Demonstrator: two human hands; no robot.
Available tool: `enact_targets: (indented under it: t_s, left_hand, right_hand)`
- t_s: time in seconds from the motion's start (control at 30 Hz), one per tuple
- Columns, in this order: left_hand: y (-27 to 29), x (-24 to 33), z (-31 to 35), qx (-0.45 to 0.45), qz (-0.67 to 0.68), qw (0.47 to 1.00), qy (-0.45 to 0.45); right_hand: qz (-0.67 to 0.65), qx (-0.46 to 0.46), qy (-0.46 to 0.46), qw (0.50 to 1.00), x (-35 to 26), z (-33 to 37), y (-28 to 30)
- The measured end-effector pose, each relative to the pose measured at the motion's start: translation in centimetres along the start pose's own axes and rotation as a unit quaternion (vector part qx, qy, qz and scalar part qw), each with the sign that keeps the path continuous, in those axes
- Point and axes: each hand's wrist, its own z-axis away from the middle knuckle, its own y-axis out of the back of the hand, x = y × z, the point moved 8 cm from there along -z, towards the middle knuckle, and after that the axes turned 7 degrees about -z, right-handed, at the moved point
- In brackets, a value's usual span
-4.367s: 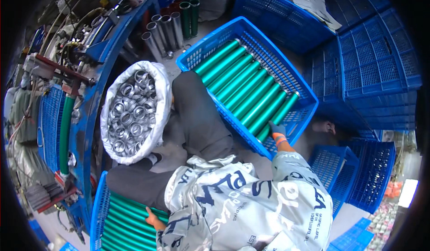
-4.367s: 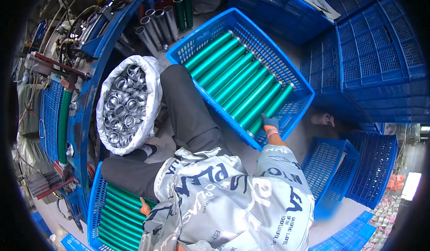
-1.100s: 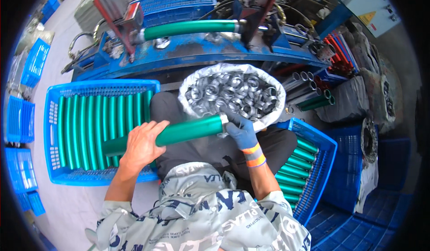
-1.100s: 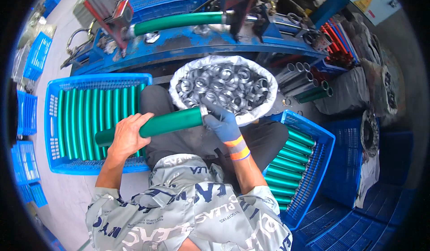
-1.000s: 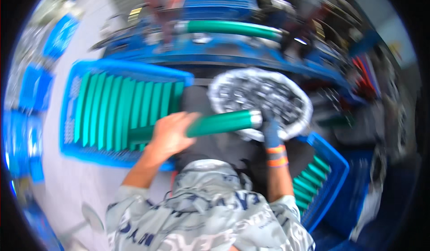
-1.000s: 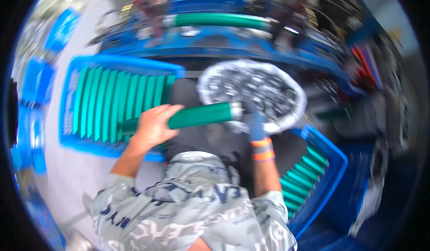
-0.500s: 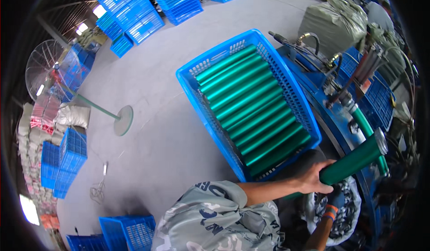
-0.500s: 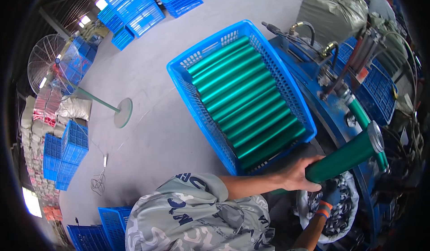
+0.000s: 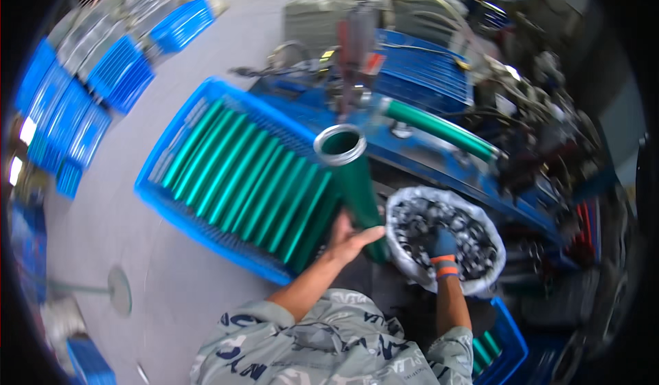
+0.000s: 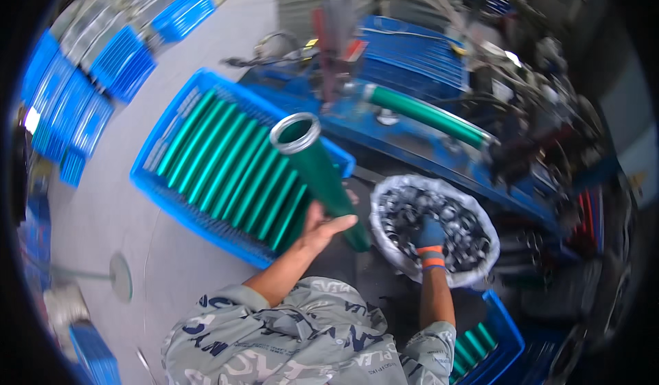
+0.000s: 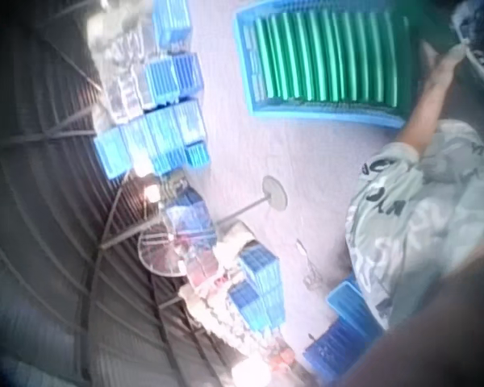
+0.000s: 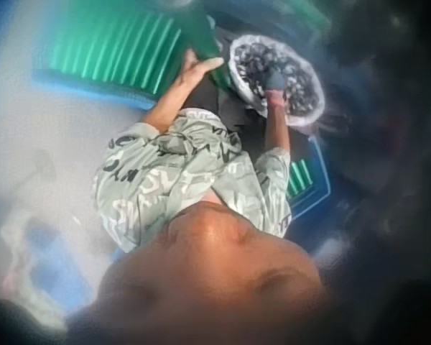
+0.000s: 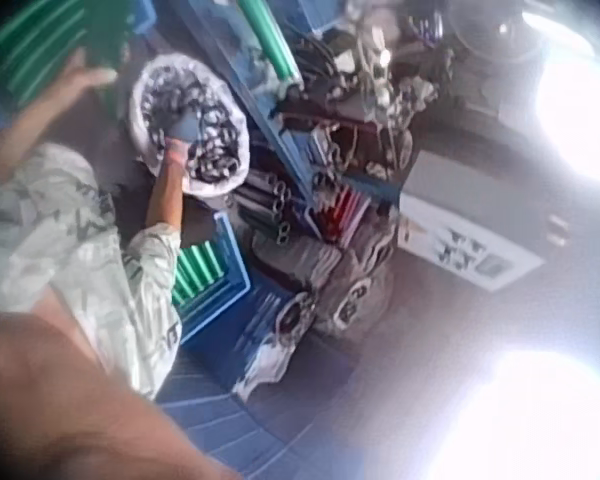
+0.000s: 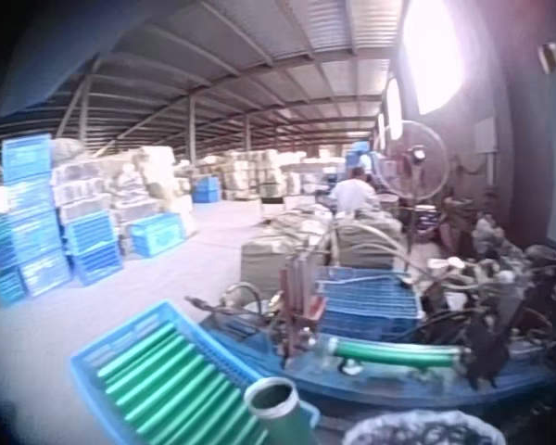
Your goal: Fitting metal rings onto green tubes and placing the assembled components into an industrial machine for processing or a storage crate.
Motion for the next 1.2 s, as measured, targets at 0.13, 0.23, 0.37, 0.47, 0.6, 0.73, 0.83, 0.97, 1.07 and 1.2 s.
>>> enact_targets:
  t_s: [0.13,0.23,0.37,0.47,0.6,0.73,0.83,0.97,1.07,1.2]
  left_hand:
    - [-2.5,-1.9,1.5,-0.042,-0.033,0.998,-0.015]
    - [-3.9,-0.6,1.3,-0.07,-0.028,0.997,0.01]
    - [-4.9,-1.6,0.1,-0.069,0.02,0.997,0.02]
    - [-1.7,-1.1,0.5,0.043,0.23,0.97,0.071]
    - [-1.1,-2.2,-0.5,0.006,0.301,0.952,0.063]
    - [-2.6,-2.2,0.6,-0.002,0.281,0.957,0.076]
    - [-2.7,-2.8,1.9,0.006,0.255,0.962,0.101]
    - [-2.3,-2.9,2.4,-0.014,0.204,0.974,0.094]
    - [-2.0,-3.1,2.5,-0.018,0.204,0.974,0.095]
    - [-1.2,-3.9,2.2,-0.007,0.198,0.975,0.101]
  right_hand:
    - [-0.29,0.096,-0.083,0.949,-2.3,7.5,4.9]
    - [-0.496,0.08,-0.165,0.848,-1.8,11.4,5.2]
    - [-0.54,0.141,-0.096,0.824,-5.9,14.1,11.3]
    - [-0.594,0.109,-0.079,0.793,-9.6,13.3,14.0]
    - [-0.64,0.104,-0.054,0.759,-11.9,12.6,17.6]
    - [-0.678,0.075,-0.055,0.729,-14.0,12.8,20.2]
    - [-0.652,0.037,-0.045,0.756,-14.8,13.3,20.3]
    - [-0.79,0.096,-0.007,0.605,-15.0,13.6,18.9]
    - [-0.777,0.086,-0.046,0.622,-13.5,13.7,16.8]
    - [-0.713,0.072,-0.102,0.69,-12.6,13.9,15.9]
